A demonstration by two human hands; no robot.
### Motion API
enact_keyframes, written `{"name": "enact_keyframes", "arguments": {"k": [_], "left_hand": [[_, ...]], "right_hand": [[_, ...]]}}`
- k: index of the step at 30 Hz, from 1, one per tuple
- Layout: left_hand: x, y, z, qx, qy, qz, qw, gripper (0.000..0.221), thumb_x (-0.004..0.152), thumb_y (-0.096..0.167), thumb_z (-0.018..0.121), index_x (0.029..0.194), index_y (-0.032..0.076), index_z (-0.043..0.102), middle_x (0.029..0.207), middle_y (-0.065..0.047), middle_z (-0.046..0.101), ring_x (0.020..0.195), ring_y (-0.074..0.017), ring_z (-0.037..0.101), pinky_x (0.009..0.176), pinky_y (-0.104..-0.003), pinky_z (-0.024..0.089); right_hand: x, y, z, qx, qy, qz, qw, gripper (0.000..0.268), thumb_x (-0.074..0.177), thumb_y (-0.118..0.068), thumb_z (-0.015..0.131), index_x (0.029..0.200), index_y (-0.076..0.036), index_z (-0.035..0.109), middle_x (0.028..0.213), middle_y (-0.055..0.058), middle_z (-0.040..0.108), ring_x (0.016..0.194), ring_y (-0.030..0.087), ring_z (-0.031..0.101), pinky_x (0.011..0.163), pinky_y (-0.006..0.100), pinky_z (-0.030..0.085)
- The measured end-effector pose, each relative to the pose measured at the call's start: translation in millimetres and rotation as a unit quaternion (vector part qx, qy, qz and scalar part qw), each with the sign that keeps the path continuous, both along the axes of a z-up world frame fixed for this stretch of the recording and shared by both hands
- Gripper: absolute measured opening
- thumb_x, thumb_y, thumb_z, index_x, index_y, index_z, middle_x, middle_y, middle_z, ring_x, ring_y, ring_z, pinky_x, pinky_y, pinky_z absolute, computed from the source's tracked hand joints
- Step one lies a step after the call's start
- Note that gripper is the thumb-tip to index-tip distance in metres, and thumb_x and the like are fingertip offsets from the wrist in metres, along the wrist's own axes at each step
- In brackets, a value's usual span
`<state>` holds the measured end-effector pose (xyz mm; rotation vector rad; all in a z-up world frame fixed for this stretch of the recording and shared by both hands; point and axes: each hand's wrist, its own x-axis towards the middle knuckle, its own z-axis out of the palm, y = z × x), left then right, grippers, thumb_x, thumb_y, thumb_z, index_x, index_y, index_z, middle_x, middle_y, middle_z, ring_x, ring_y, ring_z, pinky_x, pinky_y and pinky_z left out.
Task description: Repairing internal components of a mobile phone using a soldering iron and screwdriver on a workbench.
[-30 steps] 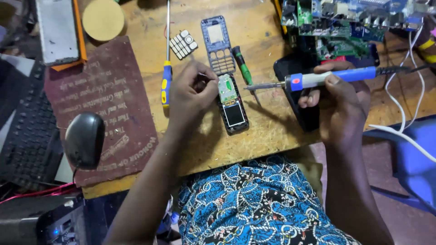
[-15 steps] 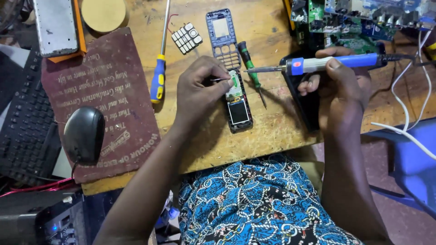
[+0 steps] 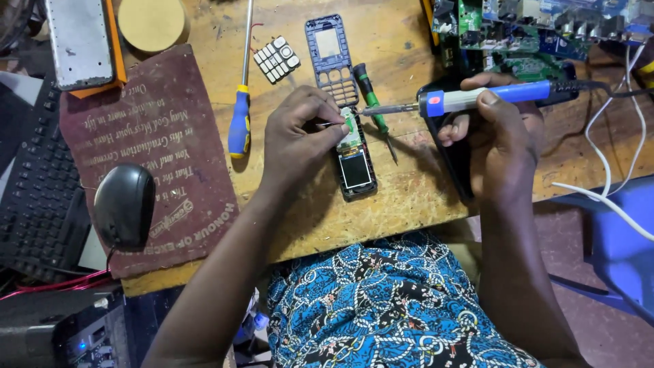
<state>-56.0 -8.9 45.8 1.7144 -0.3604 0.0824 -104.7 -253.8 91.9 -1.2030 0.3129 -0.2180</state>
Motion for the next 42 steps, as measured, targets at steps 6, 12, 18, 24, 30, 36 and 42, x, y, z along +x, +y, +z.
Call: {"name": "enact_keyframes", "arguments": {"k": [6, 12, 18, 24, 30, 36, 42], "left_hand": [[0.2, 0.3, 0.3, -0.007, 0.008, 0.000, 1.000, 0.015, 0.085, -0.004, 0.079, 0.085, 0.006, 0.068, 0.098, -0.007, 0.067, 0.094, -0.0188, 0.065, 0.079, -0.029, 0.055], [1.0, 0.5, -0.6, 0.003, -0.002, -0.006, 1.000, 0.014, 0.087, -0.003, 0.080, 0.086, 0.006, 0.069, 0.099, -0.007, 0.067, 0.094, -0.0186, 0.065, 0.078, -0.028, 0.055], [1.5, -0.2, -0.4, -0.008, -0.012, -0.003, 1.000, 0.015, 0.085, -0.005, 0.080, 0.085, 0.005, 0.070, 0.097, -0.008, 0.067, 0.094, -0.0191, 0.065, 0.080, -0.030, 0.052], [2.0, 0.6, -1.1, -0.009, -0.014, -0.011, 1.000, 0.014, 0.086, -0.004, 0.081, 0.086, 0.006, 0.071, 0.098, -0.007, 0.067, 0.093, -0.0181, 0.065, 0.078, -0.029, 0.053], [1.0, 5.4, 7.1, 0.025, 0.005, 0.018, 1.000, 0.012, 0.091, 0.001, 0.074, 0.089, 0.010, 0.066, 0.097, -0.007, 0.069, 0.094, -0.0200, 0.065, 0.085, -0.033, 0.057], [14.8, 35.8, 2.4, 0.066, 0.056, 0.110, 0.990, 0.015, 0.100, 0.004, 0.065, 0.095, 0.014, 0.054, 0.086, 0.000, 0.064, 0.071, -0.0092, 0.062, 0.061, -0.025, 0.059], [12.0, 33.1, 3.9, 0.137, -0.040, 0.065, 0.988, 0.013, 0.099, 0.001, 0.067, 0.110, 0.008, 0.065, 0.102, -0.006, 0.072, 0.093, -0.0164, 0.070, 0.080, -0.028, 0.056]], "right_hand": [[0.0, -2.6, -3.9, -0.013, -0.007, 0.008, 1.000, 0.020, 0.105, -0.012, 0.059, 0.120, 0.000, 0.065, 0.066, 0.009, 0.058, 0.060, 0.020, 0.063, 0.061, 0.032, 0.060], [0.1, -4.0, -3.8, 0.001, -0.007, 0.014, 1.000, 0.021, 0.104, -0.014, 0.060, 0.119, 0.000, 0.065, 0.066, 0.010, 0.058, 0.060, 0.021, 0.063, 0.059, 0.033, 0.059], [0.8, -5.2, -6.5, 0.007, -0.015, 0.017, 1.000, 0.023, 0.104, -0.015, 0.061, 0.120, 0.000, 0.064, 0.066, 0.011, 0.058, 0.060, 0.022, 0.063, 0.059, 0.033, 0.056], [-0.1, -3.4, -2.8, 0.003, -0.005, 0.014, 1.000, 0.023, 0.103, -0.015, 0.060, 0.120, 0.000, 0.065, 0.067, 0.010, 0.058, 0.061, 0.021, 0.063, 0.061, 0.033, 0.058], [-1.9, -4.4, -1.3, -0.014, -0.020, 0.004, 1.000, 0.019, 0.107, -0.012, 0.057, 0.121, -0.001, 0.064, 0.069, 0.008, 0.059, 0.062, 0.020, 0.064, 0.063, 0.031, 0.062], [-6.7, -11.7, 1.2, -0.033, -0.013, -0.002, 0.999, 0.017, 0.106, -0.013, 0.058, 0.118, -0.003, 0.065, 0.069, 0.007, 0.057, 0.060, 0.016, 0.060, 0.061, 0.031, 0.062], [-6.4, -11.6, -3.1, -0.027, -0.024, 0.004, 0.999, 0.018, 0.105, -0.014, 0.058, 0.118, -0.003, 0.065, 0.070, 0.006, 0.056, 0.060, 0.015, 0.060, 0.061, 0.030, 0.062]]}}
